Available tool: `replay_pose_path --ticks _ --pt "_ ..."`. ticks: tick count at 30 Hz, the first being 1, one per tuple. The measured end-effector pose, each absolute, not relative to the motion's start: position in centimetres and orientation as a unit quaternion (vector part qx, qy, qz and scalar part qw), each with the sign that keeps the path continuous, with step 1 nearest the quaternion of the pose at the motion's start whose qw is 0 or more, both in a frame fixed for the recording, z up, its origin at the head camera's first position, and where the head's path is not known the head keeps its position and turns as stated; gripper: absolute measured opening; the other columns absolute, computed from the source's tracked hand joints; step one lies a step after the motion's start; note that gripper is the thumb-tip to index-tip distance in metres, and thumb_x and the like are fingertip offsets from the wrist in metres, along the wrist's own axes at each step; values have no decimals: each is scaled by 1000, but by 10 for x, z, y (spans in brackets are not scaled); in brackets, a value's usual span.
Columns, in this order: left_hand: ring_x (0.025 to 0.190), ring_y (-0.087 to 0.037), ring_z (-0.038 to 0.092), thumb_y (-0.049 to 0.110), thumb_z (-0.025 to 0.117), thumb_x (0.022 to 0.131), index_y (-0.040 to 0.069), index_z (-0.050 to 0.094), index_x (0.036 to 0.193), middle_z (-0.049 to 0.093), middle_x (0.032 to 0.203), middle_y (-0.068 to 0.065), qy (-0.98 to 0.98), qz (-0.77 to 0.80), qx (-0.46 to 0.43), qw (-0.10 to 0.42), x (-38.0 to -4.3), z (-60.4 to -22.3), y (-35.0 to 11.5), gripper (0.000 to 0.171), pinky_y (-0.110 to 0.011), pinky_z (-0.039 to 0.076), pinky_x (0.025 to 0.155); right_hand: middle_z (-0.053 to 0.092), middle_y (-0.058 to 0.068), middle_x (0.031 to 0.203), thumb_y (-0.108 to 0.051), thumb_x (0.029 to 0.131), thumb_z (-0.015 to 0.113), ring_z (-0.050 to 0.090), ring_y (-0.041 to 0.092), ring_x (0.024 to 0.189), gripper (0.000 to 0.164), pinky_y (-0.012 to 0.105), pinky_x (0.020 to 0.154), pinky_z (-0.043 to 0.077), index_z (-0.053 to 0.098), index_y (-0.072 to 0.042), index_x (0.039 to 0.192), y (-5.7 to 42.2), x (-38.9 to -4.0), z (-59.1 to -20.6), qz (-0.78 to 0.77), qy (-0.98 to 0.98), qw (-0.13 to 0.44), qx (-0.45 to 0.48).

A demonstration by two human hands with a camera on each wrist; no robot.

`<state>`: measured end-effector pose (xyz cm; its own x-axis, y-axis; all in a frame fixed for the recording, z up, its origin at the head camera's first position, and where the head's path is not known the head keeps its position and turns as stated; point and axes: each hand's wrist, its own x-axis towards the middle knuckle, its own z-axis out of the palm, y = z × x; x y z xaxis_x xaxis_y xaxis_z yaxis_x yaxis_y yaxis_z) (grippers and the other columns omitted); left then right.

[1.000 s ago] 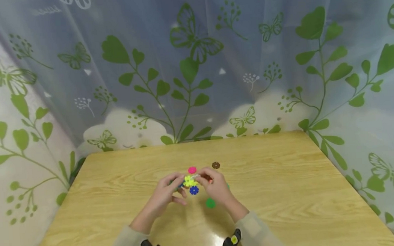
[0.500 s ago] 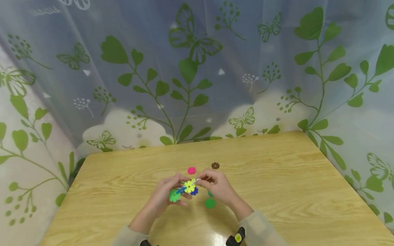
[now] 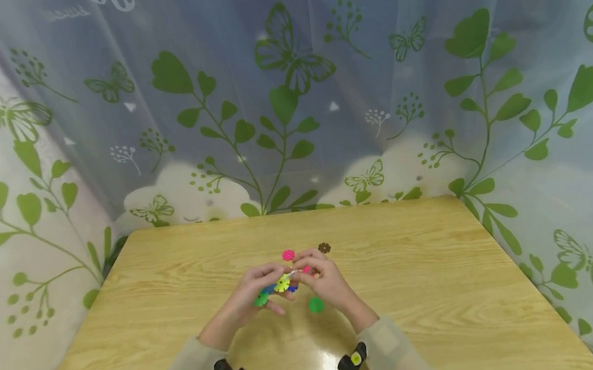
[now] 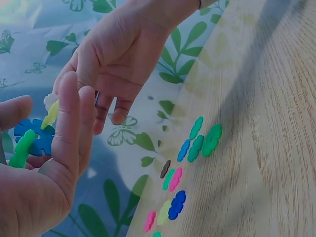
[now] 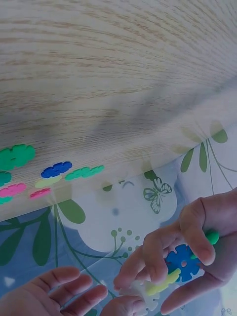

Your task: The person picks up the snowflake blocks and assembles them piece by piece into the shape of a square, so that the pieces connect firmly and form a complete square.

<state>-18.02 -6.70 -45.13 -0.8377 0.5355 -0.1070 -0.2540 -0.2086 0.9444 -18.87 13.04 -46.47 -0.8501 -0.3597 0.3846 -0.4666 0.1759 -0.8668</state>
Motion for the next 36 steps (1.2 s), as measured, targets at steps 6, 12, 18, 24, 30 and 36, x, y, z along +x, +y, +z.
replay_pose_path --ticks 6,12,18,24,30,36 --pt "68 -18 63 28 63 90 -1 58 112 64 102 -15 577 771 107 248 -181 -454 -66 37 -23 55 47 57 9 109 -10 86 66 50 15 103 8 35 75 50 68 -12 94 132 -192 -470 583 -764 46 273" --pt "59 -14 60 25 64 89 1 59 108 65 100 -16 581 771 108 239 -180 -455 -68 31 -17 48 39 59 8 103 -5 88 63 54 18 94 9 37 73 50 67 -8 95 134 -186 -458 582 -767 26 271" --pt "59 -12 59 27 65 88 2 59 109 66 102 -17 582 771 102 239 -180 -455 -71 33 -16 48 40 65 12 97 -7 90 61 58 21 86 12 31 75 52 65 -2 100 146 -175 -440 569 -789 2 230" --pt "60 -13 59 25 65 88 -1 56 116 63 107 -19 584 772 83 235 -181 -456 -72 39 -17 49 41 64 15 96 -6 90 61 59 29 85 14 29 68 53 64 0 102 162 -181 -452 575 -794 9 197" --pt "64 -14 60 24 66 88 -3 54 118 58 108 -17 593 771 71 223 -181 -456 -73 42 -18 50 43 64 13 98 -16 89 64 58 22 87 19 30 71 53 65 -4 104 181 -196 -479 567 -807 15 166" --pt "66 -15 61 25 65 88 -2 56 116 57 108 -15 591 773 71 217 -180 -455 -73 40 -19 51 44 65 10 97 -16 88 65 58 17 85 19 27 74 50 65 -3 102 192 -205 -490 529 -837 12 137"
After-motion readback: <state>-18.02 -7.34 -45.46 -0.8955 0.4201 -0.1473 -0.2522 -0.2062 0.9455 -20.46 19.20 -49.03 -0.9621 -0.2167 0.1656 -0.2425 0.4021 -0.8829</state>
